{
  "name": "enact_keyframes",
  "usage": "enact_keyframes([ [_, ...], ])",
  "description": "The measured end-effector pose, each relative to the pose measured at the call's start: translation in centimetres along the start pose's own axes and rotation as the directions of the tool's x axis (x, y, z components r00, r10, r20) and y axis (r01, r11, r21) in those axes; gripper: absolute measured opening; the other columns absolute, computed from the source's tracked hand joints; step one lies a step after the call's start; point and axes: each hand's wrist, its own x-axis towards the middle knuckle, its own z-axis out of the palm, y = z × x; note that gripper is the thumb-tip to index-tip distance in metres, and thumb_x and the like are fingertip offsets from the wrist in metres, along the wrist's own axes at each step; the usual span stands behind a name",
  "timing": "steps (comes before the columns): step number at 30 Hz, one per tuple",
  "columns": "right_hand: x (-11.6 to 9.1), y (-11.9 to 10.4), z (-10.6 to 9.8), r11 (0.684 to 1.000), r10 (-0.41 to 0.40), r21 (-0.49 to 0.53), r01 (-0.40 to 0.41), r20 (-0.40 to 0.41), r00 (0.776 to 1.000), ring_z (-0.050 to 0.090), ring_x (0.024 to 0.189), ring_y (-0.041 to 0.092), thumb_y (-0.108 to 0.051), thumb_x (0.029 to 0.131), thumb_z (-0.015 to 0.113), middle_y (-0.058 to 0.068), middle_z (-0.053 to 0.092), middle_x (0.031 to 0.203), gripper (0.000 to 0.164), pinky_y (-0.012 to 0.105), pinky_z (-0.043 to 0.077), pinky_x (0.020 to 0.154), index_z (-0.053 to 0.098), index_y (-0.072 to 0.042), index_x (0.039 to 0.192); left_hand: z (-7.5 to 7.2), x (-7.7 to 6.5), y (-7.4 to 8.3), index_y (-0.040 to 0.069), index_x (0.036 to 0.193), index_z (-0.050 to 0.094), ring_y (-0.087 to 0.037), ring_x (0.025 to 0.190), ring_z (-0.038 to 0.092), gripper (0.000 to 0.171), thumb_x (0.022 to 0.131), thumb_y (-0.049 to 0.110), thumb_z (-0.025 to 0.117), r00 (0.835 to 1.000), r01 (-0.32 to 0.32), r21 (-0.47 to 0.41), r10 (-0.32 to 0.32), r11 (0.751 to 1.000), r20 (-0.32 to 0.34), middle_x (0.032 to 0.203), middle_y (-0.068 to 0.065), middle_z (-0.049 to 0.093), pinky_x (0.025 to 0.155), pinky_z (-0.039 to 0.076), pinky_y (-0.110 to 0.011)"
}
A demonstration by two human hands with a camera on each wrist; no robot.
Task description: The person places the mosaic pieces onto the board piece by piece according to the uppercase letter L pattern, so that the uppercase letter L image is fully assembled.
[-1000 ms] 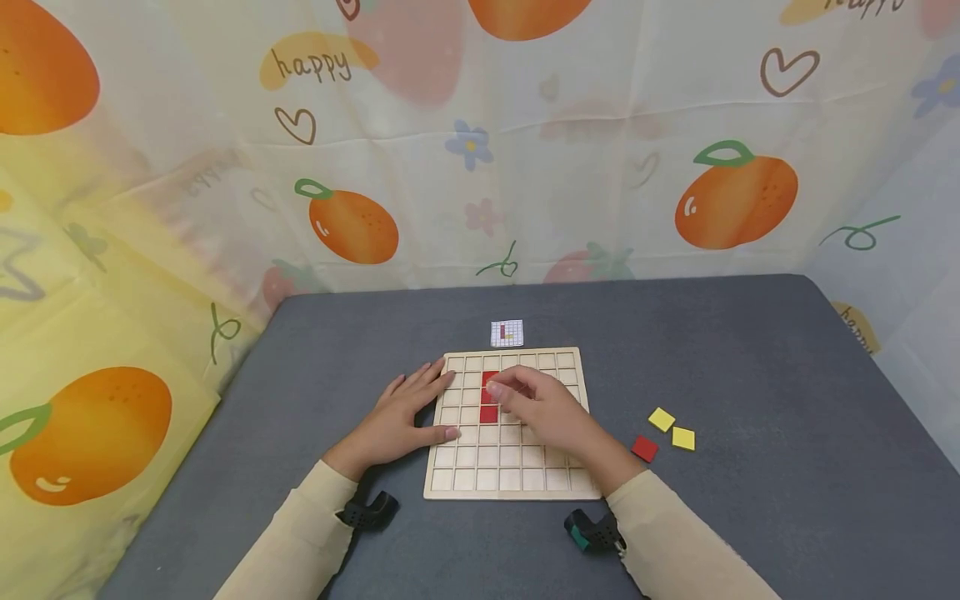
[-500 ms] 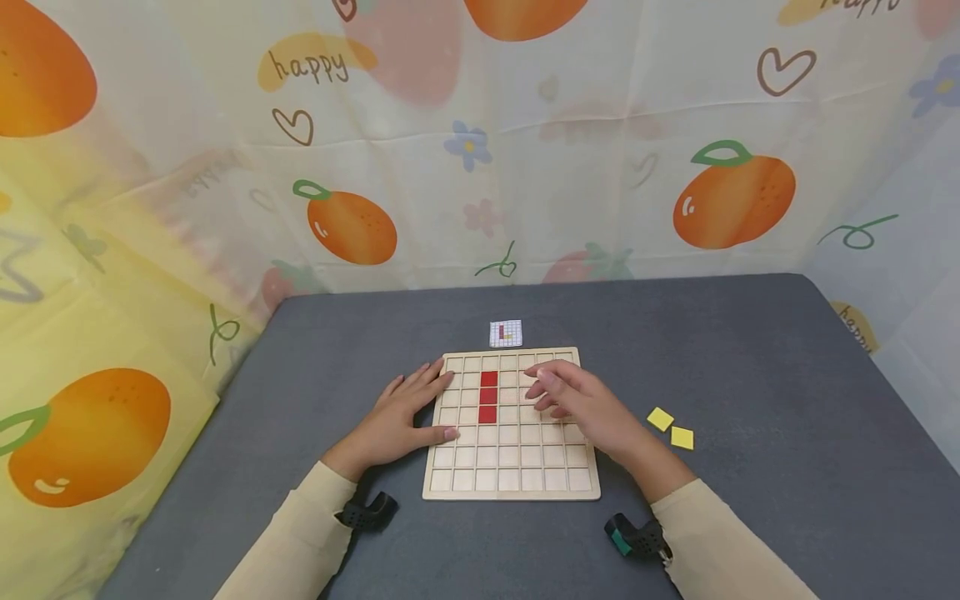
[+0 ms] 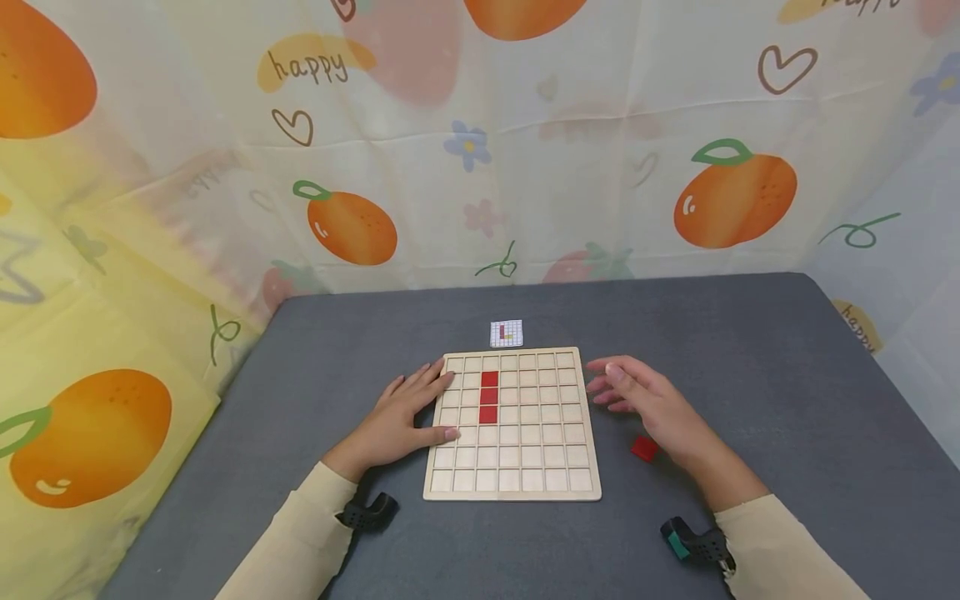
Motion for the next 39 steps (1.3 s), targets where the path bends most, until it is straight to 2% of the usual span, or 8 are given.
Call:
enact_keyframes([
  [8, -2.1, 0.4, -3.0, 0.994, -0.009, -0.108, 0.003, -0.06, 0.998, 0.071, 0.112, 0.022, -0.014, 0.12, 0.042, 0.017, 0.069, 0.128, 0.036, 0.024, 0.056, 0.094, 0.058, 0.003, 0.147, 0.2, 0.1, -0.1, 0.019, 0.173, 0.032, -0.023, 0.166, 0.008, 0.101, 0.095, 0.07, 0.073, 1.0, 0.003, 0.008, -0.003, 1.0, 0.002, 0.181, 0.002, 0.013, 0.129, 0.0, -0.057],
  [15, -3.5, 1.2, -4.6, 0.978, -0.016, -0.209, -0.006, -0.101, 0.995, 0.068, 0.113, 0.009, -0.006, 0.112, 0.06, 0.01, 0.069, 0.126, 0.039, 0.018, 0.054, 0.091, 0.055, 0.004, 0.149, 0.1, 0.1, 0.0, 0.019, 0.173, 0.032, -0.022, 0.166, 0.008, 0.101, 0.095, 0.068, 0.074, 1.0, 0.01, 0.011, -0.01, 1.0, 0.003, 0.181, 0.002, 0.013, 0.129, 0.0, -0.057],
  [18, -3.7, 1.7, -5.0, 0.966, -0.007, -0.256, -0.018, -0.096, 0.995, 0.067, 0.111, 0.009, -0.004, 0.108, 0.069, 0.013, 0.068, 0.127, 0.044, 0.019, 0.055, 0.087, 0.056, 0.005, 0.149, 0.1, 0.1, 0.1, 0.018, 0.173, 0.032, -0.023, 0.166, 0.008, 0.101, 0.095, 0.068, 0.074, 1.0, 0.007, 0.01, -0.007, 1.0, 0.004, 0.181, 0.001, 0.013, 0.129, 0.0, -0.058],
  [23, -3.8, 2.5, -5.4, 0.932, 0.02, -0.363, -0.024, -0.013, 1.0, 0.064, 0.11, 0.01, -0.008, 0.098, 0.084, 0.012, 0.068, 0.13, 0.049, 0.021, 0.052, 0.086, 0.065, -0.003, 0.143, 0.0, 0.1, 0.1, 0.018, 0.173, 0.032, -0.023, 0.166, 0.008, 0.101, 0.096, 0.068, 0.074, 1.0, 0.006, 0.009, -0.006, 1.0, 0.004, 0.181, 0.001, 0.013, 0.129, 0.0, -0.057],
  [29, -3.7, 3.2, -5.6, 0.905, -0.033, -0.415, 0.089, 0.14, 0.99, 0.056, 0.111, 0.012, -0.008, 0.093, 0.088, 0.007, 0.063, 0.133, 0.044, 0.021, 0.046, 0.088, 0.072, -0.012, 0.134, -0.1, 0.1, 0.2, 0.018, 0.173, 0.033, -0.024, 0.166, 0.009, 0.101, 0.096, 0.067, 0.074, 1.0, 0.005, 0.002, -0.005, 1.0, 0.004, 0.181, 0.001, 0.013, 0.129, 0.0, -0.057],
  [32, -3.7, 3.3, -5.7, 0.88, -0.033, -0.463, 0.107, 0.165, 0.986, 0.052, 0.116, 0.012, -0.011, 0.092, 0.09, 0.004, 0.061, 0.133, 0.043, 0.022, 0.044, 0.091, 0.073, -0.015, 0.132, -0.1, 0.1, 0.1, 0.018, 0.173, 0.032, -0.024, 0.166, 0.008, 0.1, 0.096, 0.067, 0.074, 1.0, 0.005, 0.002, -0.005, 1.0, 0.005, 0.181, 0.001, 0.013, 0.129, 0.0, -0.057],
  [36, -3.6, 3.0, -5.5, 0.845, 0.016, -0.529, 0.077, 0.169, 0.986, 0.047, 0.119, 0.018, -0.019, 0.09, 0.093, 0.002, 0.058, 0.134, 0.042, 0.032, 0.045, 0.091, 0.075, -0.018, 0.128, -0.1, 0.1, 0.1, 0.018, 0.173, 0.032, -0.023, 0.166, 0.008, 0.101, 0.096, 0.068, 0.074, 1.0, 0.008, 0.009, -0.008, 1.0, 0.004, 0.181, 0.001, 0.013, 0.129, 0.0, -0.057],
  [39, -3.5, 2.8, -5.2, 0.838, 0.025, -0.541, 0.073, 0.172, 0.985, 0.044, 0.122, 0.023, -0.02, 0.09, 0.094, 0.003, 0.057, 0.135, 0.034, 0.038, 0.045, 0.092, 0.076, -0.024, 0.118, 0.0, 0.0, 0.0, 0.018, 0.173, 0.033, -0.024, 0.166, 0.008, 0.101, 0.095, 0.068, 0.074, 1.0, 0.01, 0.006, -0.01, 1.0, 0.0, 0.181, 0.001, 0.014, 0.129, -0.001, -0.058],
])
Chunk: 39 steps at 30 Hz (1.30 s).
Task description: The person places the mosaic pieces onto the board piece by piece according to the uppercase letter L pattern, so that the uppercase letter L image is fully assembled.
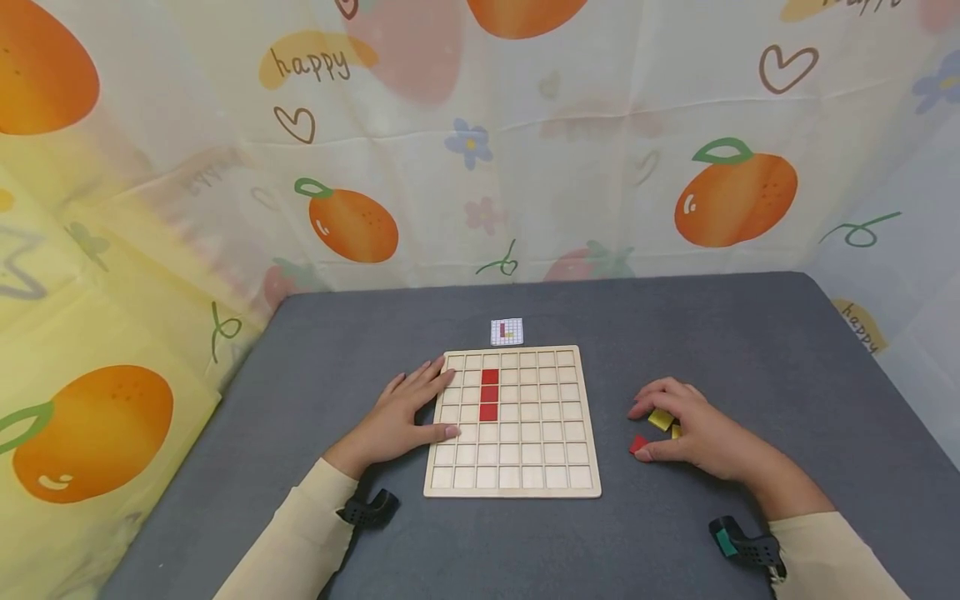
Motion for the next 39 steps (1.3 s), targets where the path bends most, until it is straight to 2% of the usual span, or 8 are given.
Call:
enact_keyframes([
  [4, 0.0, -0.4, 0.1, 1.0, -0.018, 0.007, 0.018, -0.015, 1.0, 0.043, 0.124, 0.029, -0.018, 0.088, 0.094, 0.005, 0.057, 0.134, 0.026, 0.042, 0.041, 0.093, 0.075, -0.031, 0.101, -0.1, 0.0, 0.0, 0.018, 0.173, 0.033, -0.023, 0.166, 0.009, 0.101, 0.095, 0.067, 0.075, 1.0, -0.002, -0.012, 0.002, 1.0, -0.003, 0.181, 0.001, 0.014, 0.129, -0.001, -0.057],
  [8, 0.0, -0.7, 0.3, 1.0, 0.0, -0.007, 0.0, -0.024, 1.0, 0.043, 0.123, 0.026, -0.02, 0.089, 0.094, 0.004, 0.058, 0.133, 0.025, 0.042, 0.04, 0.093, 0.074, -0.033, 0.094, -0.1, -0.1, 0.1, 0.018, 0.173, 0.033, -0.023, 0.166, 0.008, 0.101, 0.095, 0.067, 0.075, 1.0, -0.003, -0.013, 0.003, 1.0, 0.001, 0.181, 0.001, 0.014, 0.129, 0.0, -0.058],
  [15, 0.2, -0.7, 0.4, 1.0, 0.009, -0.017, -0.01, -0.088, 0.996, 0.052, 0.104, 0.016, -0.015, 0.09, 0.092, -0.005, 0.066, 0.113, 0.025, 0.034, 0.046, 0.084, 0.073, -0.027, 0.099, 0.0, 0.0, 0.0, 0.019, 0.173, 0.032, -0.023, 0.166, 0.007, 0.102, 0.095, 0.069, 0.074, 1.0, 0.0, -0.011, 0.0, 1.0, 0.008, 0.181, 0.002, 0.013, 0.129, -0.001, -0.057],
  [18, 0.3, -0.9, 0.4, 0.997, 0.074, -0.006, -0.075, -0.114, 0.991, 0.056, 0.094, 0.013, -0.016, 0.095, 0.088, -0.008, 0.067, 0.102, 0.018, 0.032, 0.049, 0.078, 0.075, -0.025, 0.102, 0.1, 0.0, -0.1, 0.019, 0.174, 0.032, -0.022, 0.166, 0.007, 0.102, 0.095, 0.07, 0.073, 1.0, 0.001, -0.007, -0.001, 1.0, 0.005, 0.181, 0.002, 0.013, 0.129, -0.001, -0.058],
  [21, 0.4, -1.2, 0.4, 0.988, 0.154, 0.008, -0.154, -0.136, 0.979, 0.062, 0.093, 0.011, -0.02, 0.098, 0.085, -0.009, 0.068, 0.102, 0.011, 0.031, 0.052, 0.077, 0.077, -0.023, 0.105, 0.2, 0.1, -0.2, 0.02, 0.173, 0.032, -0.022, 0.166, 0.008, 0.102, 0.095, 0.07, 0.073, 1.0, -0.001, -0.004, 0.001, 1.0, 0.001, 0.181, 0.002, 0.013, 0.129, -0.001, -0.058],
  [25, 0.5, -1.5, 0.4, 0.979, 0.203, 0.063, -0.195, -0.184, 0.962, 0.067, 0.088, 0.013, -0.018, 0.1, 0.083, -0.005, 0.073, 0.102, 0.01, 0.028, 0.054, 0.073, 0.078, -0.017, 0.109, 0.2, 0.0, -0.3, 0.02, 0.173, 0.032, -0.022, 0.166, 0.008, 0.102, 0.095, 0.07, 0.073, 1.0, -0.001, 0.001, 0.001, 1.0, 0.001, 0.181, 0.002, 0.013, 0.129, -0.001, -0.057],
  [33, 0.8, -2.0, 0.9, 0.97, 0.215, 0.168, -0.176, -0.249, 0.944, 0.067, 0.079, 0.016, -0.013, 0.101, 0.081, 0.001, 0.076, 0.099, 0.013, 0.027, 0.053, 0.064, 0.078, -0.007, 0.112, 0.1, 0.0, -0.1, 0.019, 0.173, 0.032, -0.023, 0.166, 0.008, 0.102, 0.095, 0.069, 0.073, 1.0, -0.004, -0.003, 0.004, 1.0, 0.006, 0.181, 0.001, 0.013, 0.129, 0.0, -0.058],
  [39, 1.5, -3.0, 2.0, 0.963, 0.188, 0.237, -0.13, -0.241, 0.952, 0.069, 0.078, 0.018, -0.01, 0.1, 0.082, 0.001, 0.076, 0.096, 0.012, 0.026, 0.053, 0.066, 0.078, -0.006, 0.11, 0.0, 0.0, -0.1, 0.019, 0.173, 0.032, -0.023, 0.166, 0.008, 0.101, 0.095, 0.068, 0.074, 1.0, -0.004, -0.013, 0.004, 1.0, 0.006, 0.18, 0.002, 0.013, 0.129, 0.0, -0.057],
])
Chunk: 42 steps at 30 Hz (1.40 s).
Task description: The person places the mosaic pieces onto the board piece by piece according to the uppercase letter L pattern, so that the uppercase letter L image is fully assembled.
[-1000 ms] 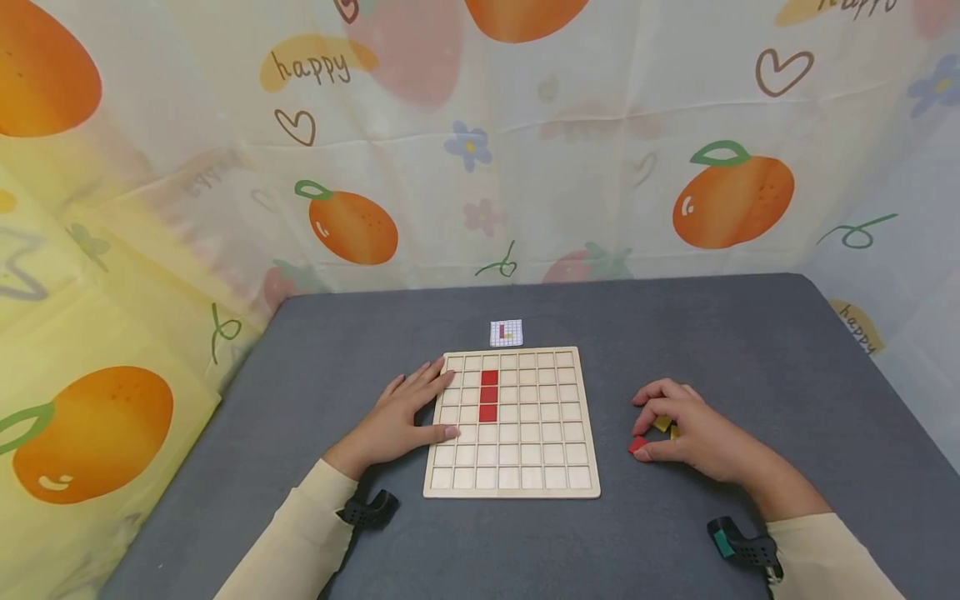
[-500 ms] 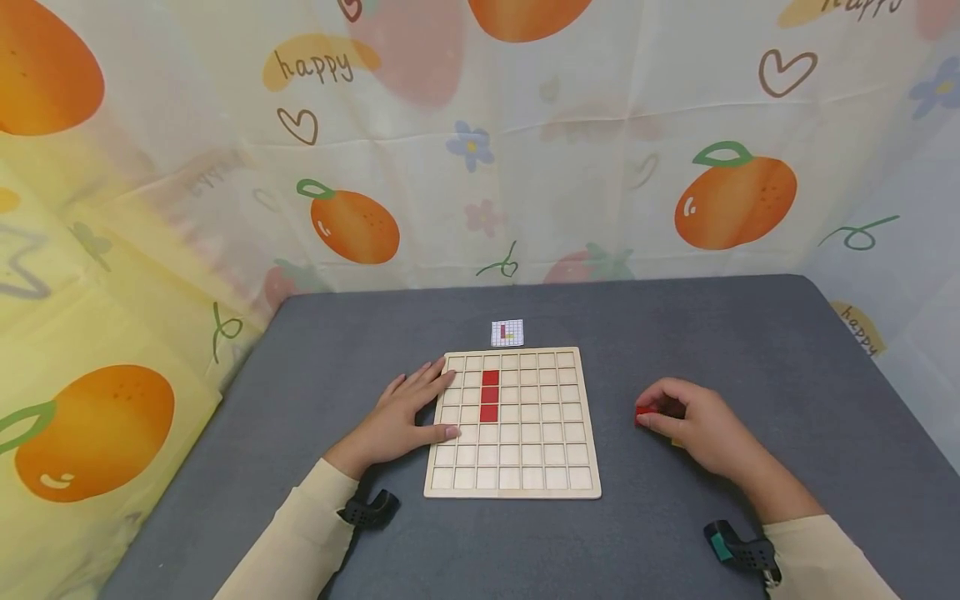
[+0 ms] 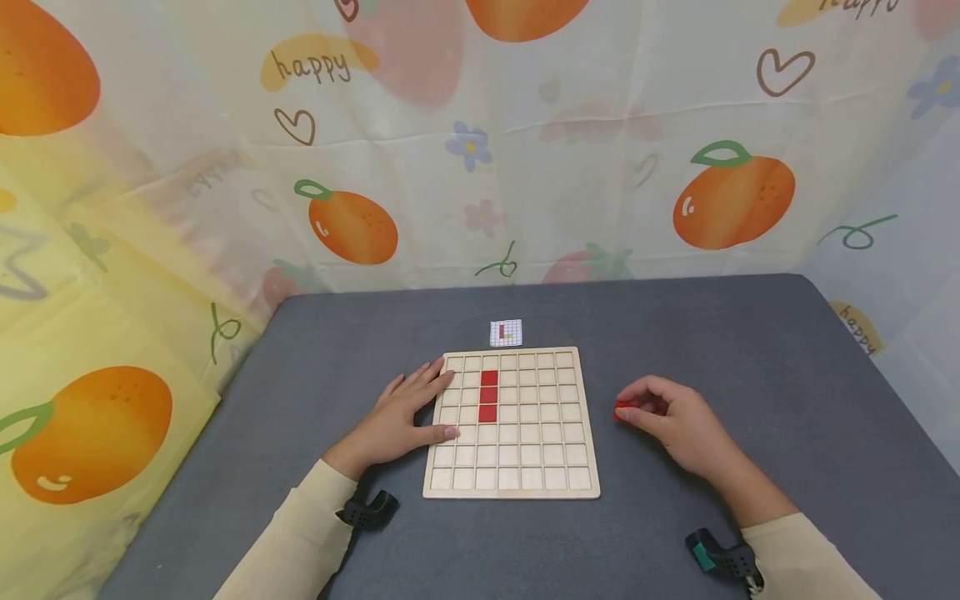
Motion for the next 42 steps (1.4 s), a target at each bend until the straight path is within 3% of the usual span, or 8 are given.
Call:
enact_keyframes([
  [7, 0.3, -0.7, 1.5, 0.998, -0.038, 0.043, 0.038, 0.019, 0.999, 0.073, 0.083, 0.018, -0.007, 0.101, 0.08, -0.001, 0.077, 0.097, 0.009, 0.024, 0.055, 0.073, 0.078, -0.006, 0.11, 0.0, 0.0, 0.0, 0.018, 0.173, 0.032, -0.024, 0.166, 0.009, 0.101, 0.096, 0.068, 0.073, 1.0, -0.004, -0.001, 0.004, 1.0, 0.001, 0.181, 0.001, 0.013, 0.129, 0.0, -0.057],
  [15, 0.7, -1.6, 3.1, 0.995, -0.03, 0.092, 0.024, 0.071, 0.997, 0.075, 0.09, 0.018, -0.006, 0.103, 0.077, 0.001, 0.078, 0.102, 0.01, 0.025, 0.057, 0.079, 0.078, -0.005, 0.113, 0.1, 0.0, -0.2, 0.019, 0.173, 0.033, -0.023, 0.166, 0.008, 0.101, 0.095, 0.069, 0.073, 1.0, 0.0, 0.006, 0.0, 1.0, -0.004, 0.18, 0.003, 0.012, 0.129, 0.0, -0.056],
  [26, 1.6, -3.1, 6.2, 0.992, -0.086, 0.103, 0.074, 0.124, 0.989, 0.067, 0.087, 0.018, -0.004, 0.101, 0.079, 0.001, 0.075, 0.105, 0.013, 0.03, 0.056, 0.076, 0.079, -0.01, 0.112, 0.0, -0.2, -0.2, 0.02, 0.174, 0.031, -0.021, 0.166, 0.007, 0.101, 0.096, 0.069, 0.073, 1.0, -0.004, -0.001, 0.004, 1.0, 0.003, 0.181, 0.003, 0.011, 0.129, -0.001, -0.055],
  [36, 2.8, -4.7, 9.0, 0.987, -0.118, 0.13, 0.097, 0.162, 0.98, 0.069, 0.098, 0.018, -0.006, 0.101, 0.079, -0.005, 0.074, 0.106, 0.011, 0.034, 0.057, 0.09, 0.08, -0.013, 0.109, 0.0, -0.2, -0.1, 0.019, 0.173, 0.031, -0.021, 0.165, 0.007, 0.101, 0.096, 0.069, 0.073, 1.0, -0.01, -0.009, 0.01, 1.0, 0.003, 0.181, 0.003, 0.012, 0.129, -0.001, -0.056],
  [42, 3.9, -5.3, 11.0, 0.984, -0.134, 0.139, 0.111, 0.162, 0.978, 0.07, 0.092, 0.016, -0.007, 0.099, 0.08, -0.004, 0.075, 0.101, 0.009, 0.035, 0.057, 0.086, 0.08, -0.014, 0.104, 0.0, -0.1, 0.0, 0.019, 0.173, 0.032, -0.021, 0.165, 0.008, 0.101, 0.096, 0.069, 0.073, 1.0, -0.005, -0.007, 0.005, 1.0, 0.001, 0.181, 0.002, 0.012, 0.129, -0.001, -0.056],
])
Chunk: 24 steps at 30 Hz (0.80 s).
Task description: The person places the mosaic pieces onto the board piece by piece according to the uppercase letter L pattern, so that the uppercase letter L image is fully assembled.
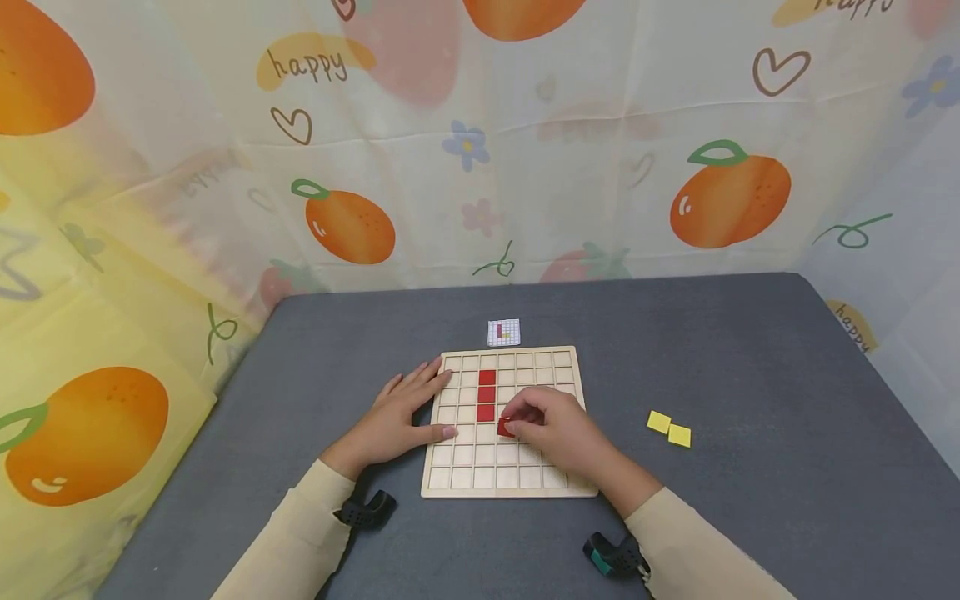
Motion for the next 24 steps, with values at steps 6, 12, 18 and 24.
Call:
enact_keyframes([
  [6, 1.0, -0.8, 1.7, 0.999, 0.01, -0.05, -0.009, 0.024, 1.0, 0.069, 0.093, 0.014, -0.005, 0.1, 0.08, -0.006, 0.074, 0.102, 0.012, 0.036, 0.058, 0.086, 0.079, -0.017, 0.104, -0.1, 0.0, 0.0, 0.018, 0.173, 0.034, -0.023, 0.166, 0.009, 0.1, 0.096, 0.069, 0.072, 1.0, -0.002, 0.006, 0.002, 1.0, -0.004, 0.18, 0.001, 0.014, 0.129, 0.0, -0.057],
  [12, 1.4, -1.1, 2.6, 0.993, -0.013, -0.118, 0.016, 0.026, 1.0, 0.068, 0.095, 0.013, -0.004, 0.102, 0.076, -0.006, 0.073, 0.104, 0.012, 0.041, 0.058, 0.088, 0.08, -0.015, 0.105, 0.0, 0.0, 0.1, 0.019, 0.173, 0.034, -0.023, 0.165, 0.009, 0.1, 0.096, 0.069, 0.072, 1.0, -0.006, 0.006, 0.006, 1.0, -0.008, 0.18, 0.0, 0.015, 0.129, 0.0, -0.057],
  [18, 1.4, -1.3, 2.6, 0.988, 0.001, -0.154, 0.002, 0.023, 1.0, 0.068, 0.095, 0.011, -0.004, 0.103, 0.076, -0.01, 0.072, 0.104, 0.014, 0.039, 0.059, 0.087, 0.08, -0.016, 0.106, 0.0, 0.1, 0.0, 0.02, 0.173, 0.033, -0.023, 0.166, 0.009, 0.1, 0.096, 0.069, 0.072, 1.0, -0.002, 0.012, 0.002, 1.0, -0.009, 0.18, 0.001, 0.014, 0.129, -0.001, -0.056],
  [24, 1.3, -1.3, 2.6, 0.987, 0.013, -0.161, -0.008, 0.028, 1.0, 0.069, 0.099, 0.013, -0.005, 0.103, 0.076, -0.01, 0.074, 0.106, 0.012, 0.043, 0.059, 0.09, 0.08, -0.016, 0.106, 0.1, 0.1, -0.1, 0.02, 0.173, 0.033, -0.022, 0.166, 0.009, 0.1, 0.095, 0.069, 0.072, 1.0, 0.004, 0.009, -0.004, 1.0, -0.009, 0.18, 0.002, 0.014, 0.129, -0.001, -0.056],
])
